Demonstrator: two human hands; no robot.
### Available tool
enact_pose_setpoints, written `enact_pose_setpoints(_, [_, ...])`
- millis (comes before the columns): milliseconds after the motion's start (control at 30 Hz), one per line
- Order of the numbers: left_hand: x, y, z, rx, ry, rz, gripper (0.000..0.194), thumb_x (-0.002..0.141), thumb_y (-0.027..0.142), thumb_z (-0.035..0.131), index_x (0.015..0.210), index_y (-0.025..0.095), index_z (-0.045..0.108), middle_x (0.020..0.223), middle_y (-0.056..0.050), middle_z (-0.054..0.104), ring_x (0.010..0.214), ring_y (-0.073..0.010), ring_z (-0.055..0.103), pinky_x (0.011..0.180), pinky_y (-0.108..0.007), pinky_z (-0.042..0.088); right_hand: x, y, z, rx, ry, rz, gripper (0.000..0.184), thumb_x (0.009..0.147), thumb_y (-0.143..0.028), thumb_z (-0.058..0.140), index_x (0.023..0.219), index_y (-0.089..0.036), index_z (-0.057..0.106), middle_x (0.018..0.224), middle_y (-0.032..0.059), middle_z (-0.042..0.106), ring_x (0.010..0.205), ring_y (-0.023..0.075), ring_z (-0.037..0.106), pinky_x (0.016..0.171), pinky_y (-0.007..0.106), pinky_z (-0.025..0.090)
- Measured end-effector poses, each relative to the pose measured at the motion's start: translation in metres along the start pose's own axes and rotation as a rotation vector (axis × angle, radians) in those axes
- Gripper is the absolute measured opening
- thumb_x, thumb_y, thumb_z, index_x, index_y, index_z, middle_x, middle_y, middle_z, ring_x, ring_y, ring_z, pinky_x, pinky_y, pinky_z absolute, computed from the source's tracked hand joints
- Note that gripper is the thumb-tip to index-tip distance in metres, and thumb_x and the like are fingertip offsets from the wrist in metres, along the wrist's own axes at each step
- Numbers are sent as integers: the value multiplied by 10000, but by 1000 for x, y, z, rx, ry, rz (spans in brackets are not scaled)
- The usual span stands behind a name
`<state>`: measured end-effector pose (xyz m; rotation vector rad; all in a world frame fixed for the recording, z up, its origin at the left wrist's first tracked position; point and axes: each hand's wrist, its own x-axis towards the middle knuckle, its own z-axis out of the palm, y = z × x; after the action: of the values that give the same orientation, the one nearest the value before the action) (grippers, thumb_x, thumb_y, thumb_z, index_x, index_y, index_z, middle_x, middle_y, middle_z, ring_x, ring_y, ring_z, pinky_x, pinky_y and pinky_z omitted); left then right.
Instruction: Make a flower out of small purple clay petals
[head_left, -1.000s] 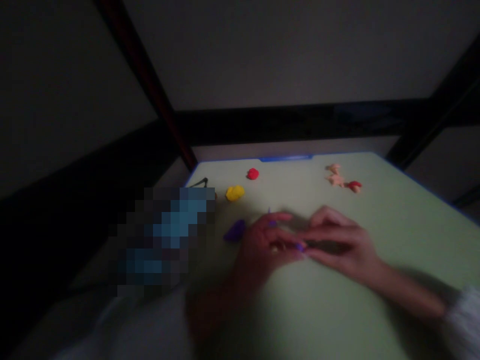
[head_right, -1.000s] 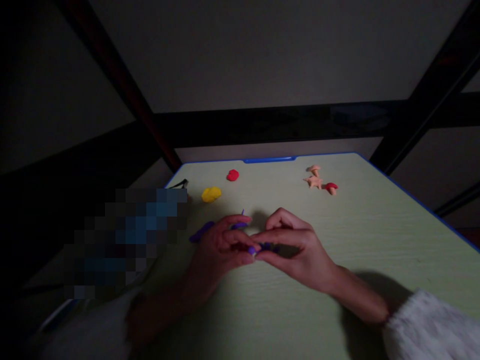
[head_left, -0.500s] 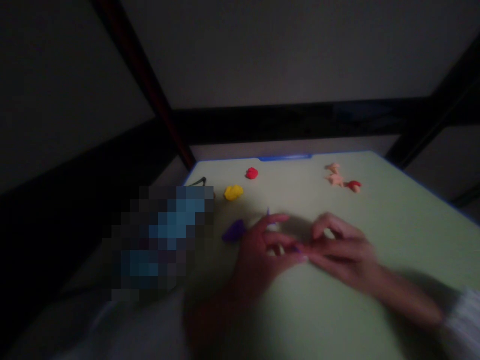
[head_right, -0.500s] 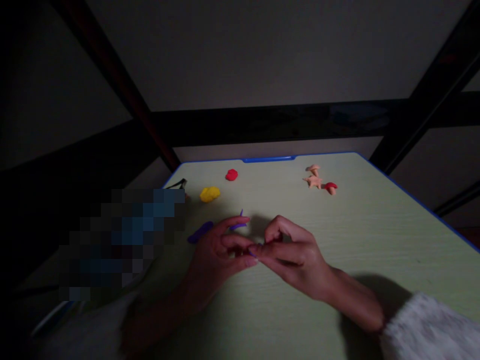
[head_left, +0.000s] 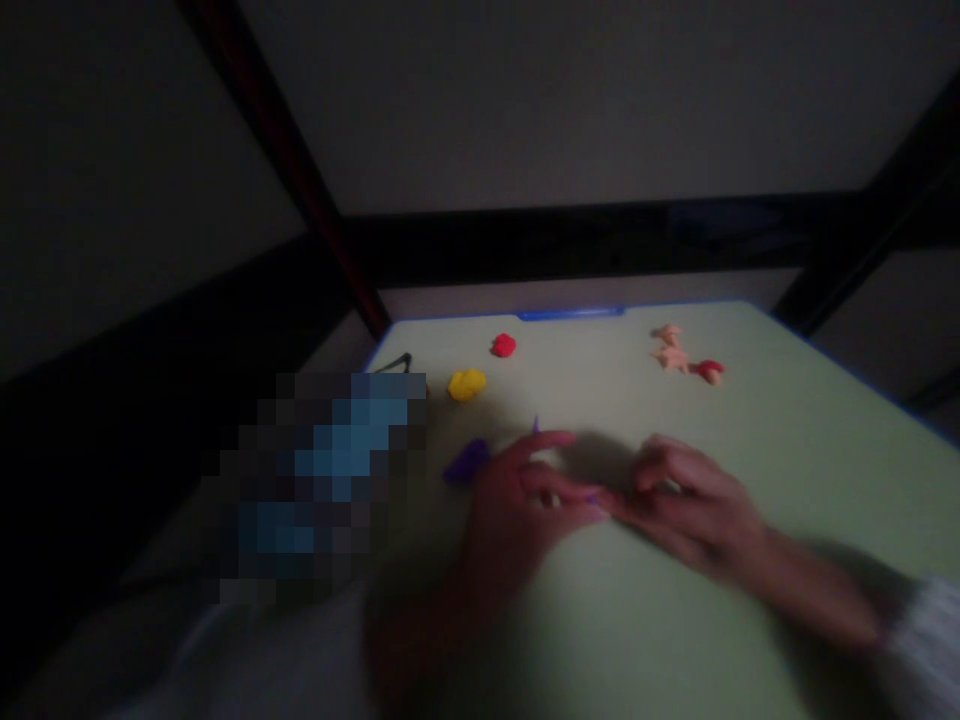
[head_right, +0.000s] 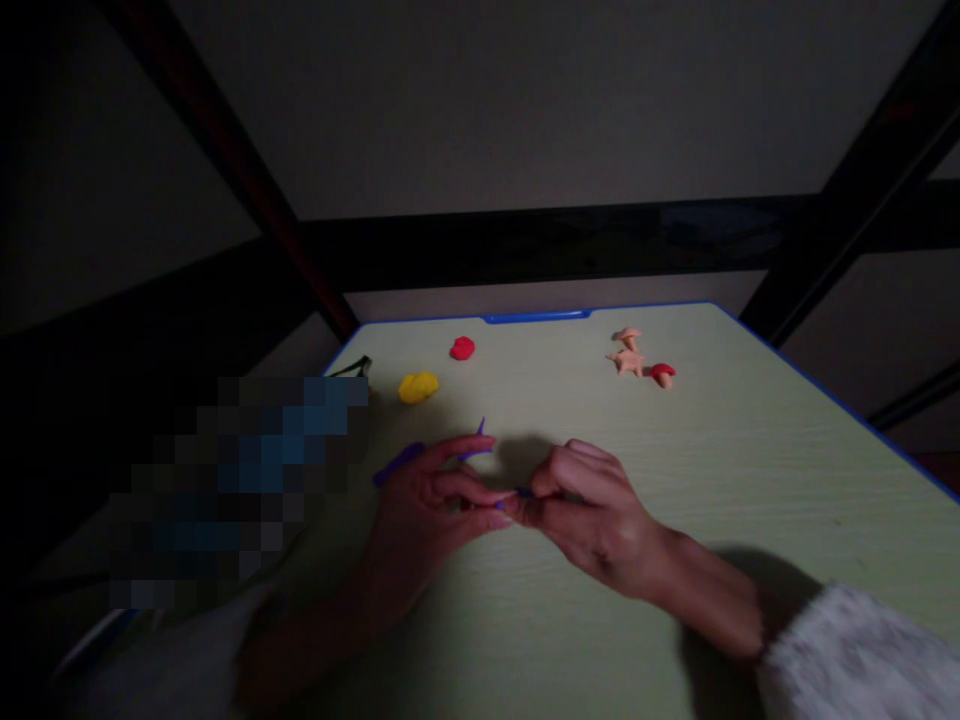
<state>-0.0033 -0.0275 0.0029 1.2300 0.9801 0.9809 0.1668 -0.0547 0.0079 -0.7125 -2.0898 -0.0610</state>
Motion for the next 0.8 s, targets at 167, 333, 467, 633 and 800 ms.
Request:
enact_pose_setpoints(167, [2,0,-8,150,148,275,593,544,139,791,1099,218,599,635,33,717,574,-137,606,558,-242,488,2,2,3,291,108,403,158,760,-173,665,911,-193,706,745,17,537,639,107,524,525,229,426])
enact_pose_setpoints(333, [-4,-5,-13,259,169,584,579,620,198,775,1152,285,564,735,41,737,630,-147,650,651,-285,539,5,2,11,903,20,937,89,728,-281,697,770,-210,730,705,2,549,634,99,509,552,232,389])
enact_pose_setpoints(467, [-7,-9,-13,306,90,703,620,644,187,761,1197,338,524,783,48,740,674,-175,671,726,-331,546,5,-2,14,1108,-31,1024,174,738,-328,690,636,-188,711,547,-44,448,530,60,385,500,208,277])
enact_pose_setpoints(633, [-8,-8,-15,295,110,704,631,672,198,736,1232,348,485,807,30,739,687,-196,668,672,-343,539,6,-5,13,1164,-47,1077,256,717,-356,700,548,-166,674,483,-55,412,485,58,327,466,218,226])
enact_pose_setpoints(800, [-5,-8,-16,293,97,763,611,682,191,720,1225,351,489,773,32,736,634,-177,662,620,-318,538,6,-6,13,1190,-52,1110,240,707,-337,709,546,-163,674,476,-60,418,464,50,313,442,213,212])
